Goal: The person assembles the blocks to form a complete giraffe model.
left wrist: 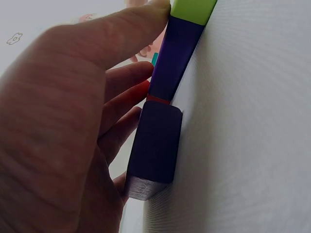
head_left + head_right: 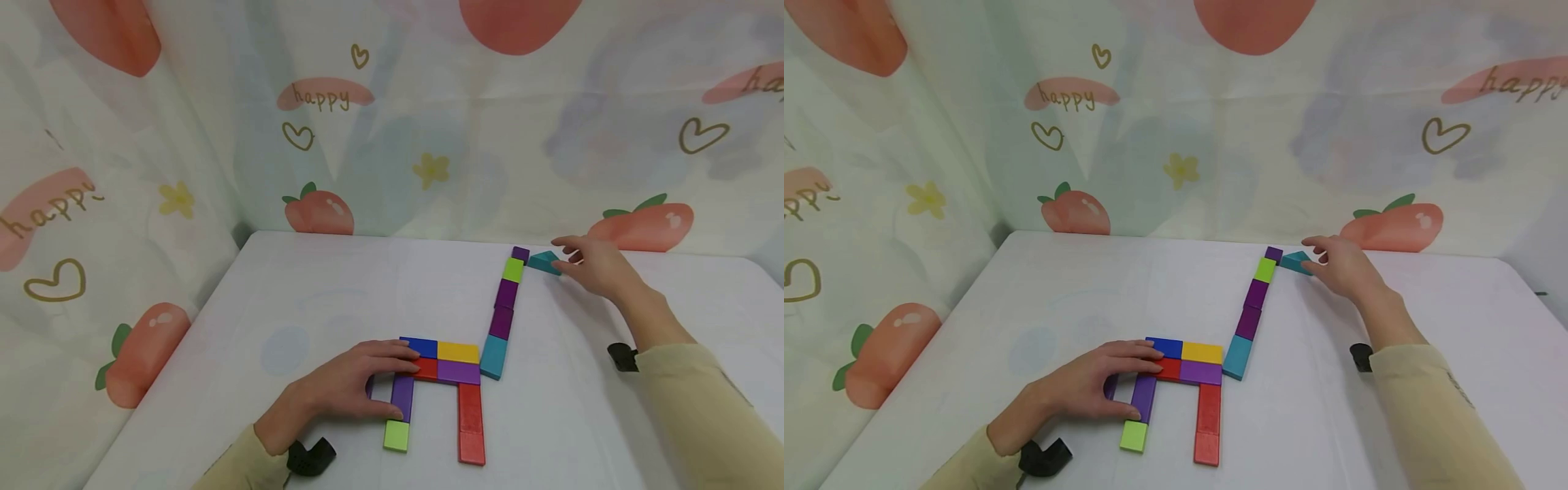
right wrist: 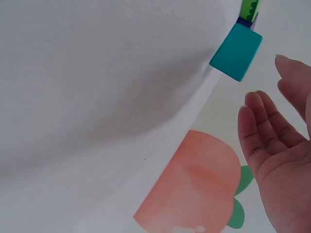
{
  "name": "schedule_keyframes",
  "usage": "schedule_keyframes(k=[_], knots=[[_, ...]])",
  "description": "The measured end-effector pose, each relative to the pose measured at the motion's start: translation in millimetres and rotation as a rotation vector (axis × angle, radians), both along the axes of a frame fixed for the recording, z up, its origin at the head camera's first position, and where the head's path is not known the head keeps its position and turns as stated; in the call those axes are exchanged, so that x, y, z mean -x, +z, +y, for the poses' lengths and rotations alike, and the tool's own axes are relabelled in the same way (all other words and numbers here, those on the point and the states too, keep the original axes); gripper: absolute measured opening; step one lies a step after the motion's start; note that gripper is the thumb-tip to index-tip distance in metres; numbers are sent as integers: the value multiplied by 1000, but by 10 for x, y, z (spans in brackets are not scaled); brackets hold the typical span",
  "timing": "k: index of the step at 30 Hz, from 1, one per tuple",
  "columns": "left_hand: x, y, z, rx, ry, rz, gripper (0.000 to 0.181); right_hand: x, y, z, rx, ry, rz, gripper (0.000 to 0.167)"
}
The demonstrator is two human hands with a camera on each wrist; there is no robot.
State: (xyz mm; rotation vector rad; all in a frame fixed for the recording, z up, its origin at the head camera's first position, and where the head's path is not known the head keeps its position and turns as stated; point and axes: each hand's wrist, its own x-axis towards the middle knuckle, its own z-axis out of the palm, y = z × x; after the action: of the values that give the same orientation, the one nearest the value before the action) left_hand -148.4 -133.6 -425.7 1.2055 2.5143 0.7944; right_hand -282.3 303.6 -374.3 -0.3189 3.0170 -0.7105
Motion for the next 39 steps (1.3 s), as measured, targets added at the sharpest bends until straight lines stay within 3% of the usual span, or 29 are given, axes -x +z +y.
schedule_keyframes(k=[11, 18, 23, 32, 39], knots=[[9, -12, 4, -55, 4, -23, 56, -315, 50, 22, 40, 22, 91, 51], [-13, 44, -64, -119, 64, -51, 55, -528, 85, -45, 57, 34, 172, 50], [-23, 46, -174, -112, 105, -25, 53, -692, 67, -119, 89, 71, 217, 48], [-17, 22, -365, -105, 111, 52, 57, -919, 25, -363, 88, 176, 213, 48], [-53, 18, -448, -48, 157, 62, 60, -1070, 21, -563, 76, 299, 134, 47]])
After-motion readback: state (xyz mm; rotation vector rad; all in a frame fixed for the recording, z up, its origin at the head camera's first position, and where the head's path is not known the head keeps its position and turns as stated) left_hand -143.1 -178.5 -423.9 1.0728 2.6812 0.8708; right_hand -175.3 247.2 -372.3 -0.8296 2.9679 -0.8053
